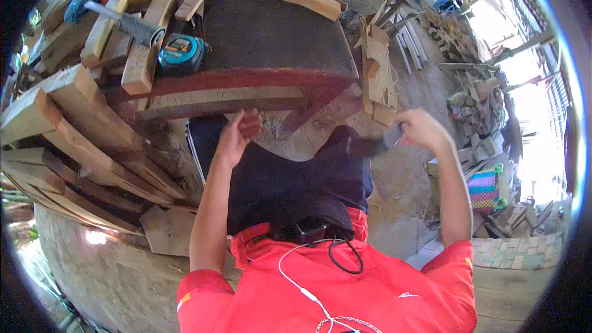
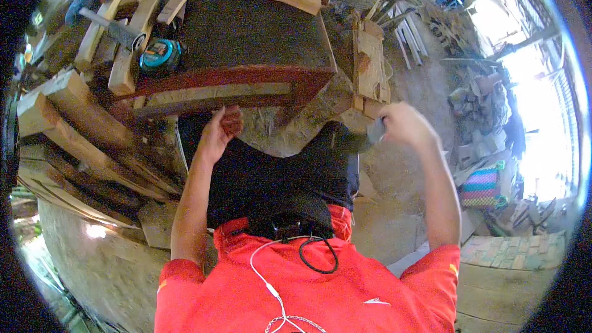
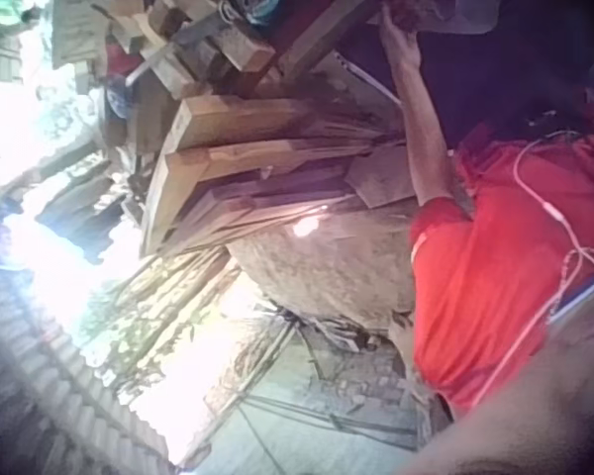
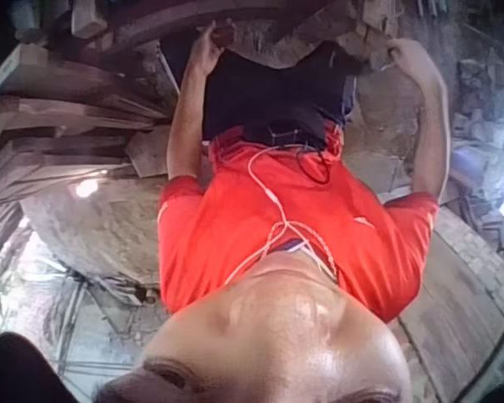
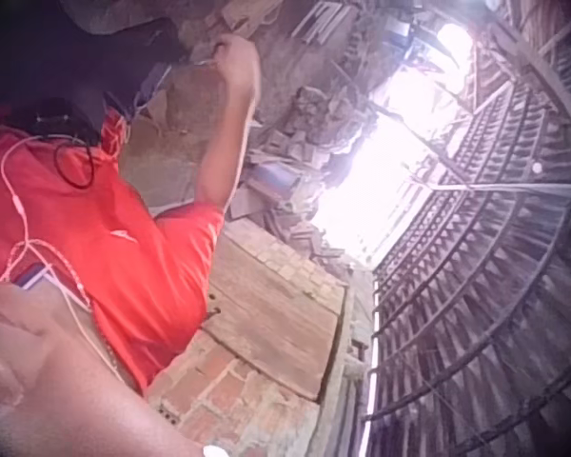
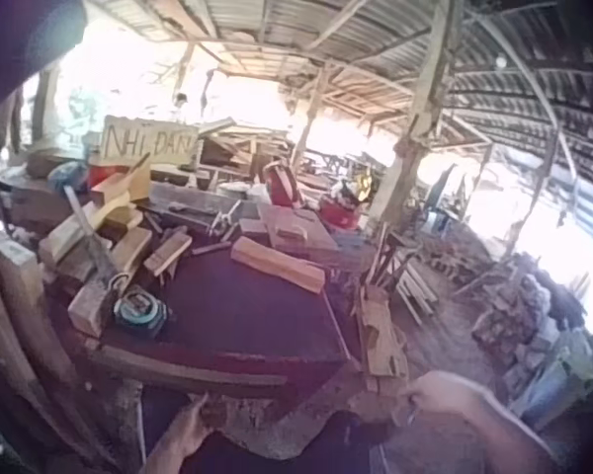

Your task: Measure, cut, and sand small wooden blocks in a workshop.

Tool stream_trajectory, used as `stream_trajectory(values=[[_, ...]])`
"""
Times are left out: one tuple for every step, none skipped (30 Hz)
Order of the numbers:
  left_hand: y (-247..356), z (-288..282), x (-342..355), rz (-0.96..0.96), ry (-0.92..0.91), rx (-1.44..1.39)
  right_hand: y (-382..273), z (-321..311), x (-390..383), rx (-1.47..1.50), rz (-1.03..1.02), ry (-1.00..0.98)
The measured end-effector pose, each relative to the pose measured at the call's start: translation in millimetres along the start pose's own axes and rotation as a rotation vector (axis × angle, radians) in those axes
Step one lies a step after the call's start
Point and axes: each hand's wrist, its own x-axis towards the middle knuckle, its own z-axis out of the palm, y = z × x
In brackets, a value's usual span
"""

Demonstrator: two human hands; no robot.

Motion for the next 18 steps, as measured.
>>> stream_trajectory(values=[[-0.4,-3.5,2.3,0.054,0.049,-0.144,4.1,-18.9,-9.4,0.139,0.082,0.044],[-1.4,-4.9,4.1,0.038,0.063,-0.180,4.4,-40.8,-19.1,0.029,-0.078,0.165],[-2.2,-5.5,4.9,0.065,0.067,-0.184,2.9,-66.0,-28.6,-0.040,-0.249,0.279],[-3.4,-5.1,5.1,0.067,0.083,-0.084,0.4,-91.1,-38.8,-0.090,-0.212,0.473],[-4.8,-4.3,4.4,0.018,0.090,-0.034,-1.9,-114.1,-49.5,-0.134,-0.280,0.722],[-5.8,-3.5,3.3,0.031,0.099,-0.004,-3.0,-134.6,-58.1,-0.136,-0.197,0.969],[-6.9,-2.8,1.2,0.056,0.116,0.001,-1.7,-152.2,-66.4,-0.131,-0.192,1.194],[-7.4,-2.4,-0.8,0.071,0.115,0.033,2.4,-167.3,-73.9,-0.180,-0.172,1.300],[-7.7,-2.2,-3.2,0.067,0.097,0.040,8.5,-179.8,-79.4,-0.215,-0.141,1.436],[-7.6,-2.2,-5.1,0.085,0.118,0.064,15.2,-189.2,-83.7,-0.236,-0.103,1.573],[-7.3,-2.4,-6.8,0.097,0.109,0.058,20.3,-194.1,-83.3,-0.255,-0.069,1.668],[-7.0,-2.5,-8.4,0.103,0.081,0.034,22.2,-195.5,-79.0,-0.279,-0.043,1.724],[-6.3,-2.5,-9.2,0.113,0.103,0.055,20.9,-189.9,-70.0,-0.305,-0.025,1.748],[-6.0,-2.3,-10.0,0.119,0.106,0.057,14.6,-180.9,-56.5,-0.333,-0.013,1.725],[-5.5,-1.9,-9.9,0.098,0.089,0.037,3.9,-166.1,-39.9,-0.371,0.002,1.648],[-5.1,-1.5,-9.7,0.113,0.091,0.065,-9.5,-144.2,-20.1,-0.421,0.012,1.506],[-4.6,-1.0,-9.5,0.117,0.106,0.072,-23.1,-119.1,-0.2,-0.477,0.013,1.297],[-4.5,-0.8,-9.5,0.073,0.139,0.079,-35.3,-88.5,18.3,-0.522,-0.030,0.925]])
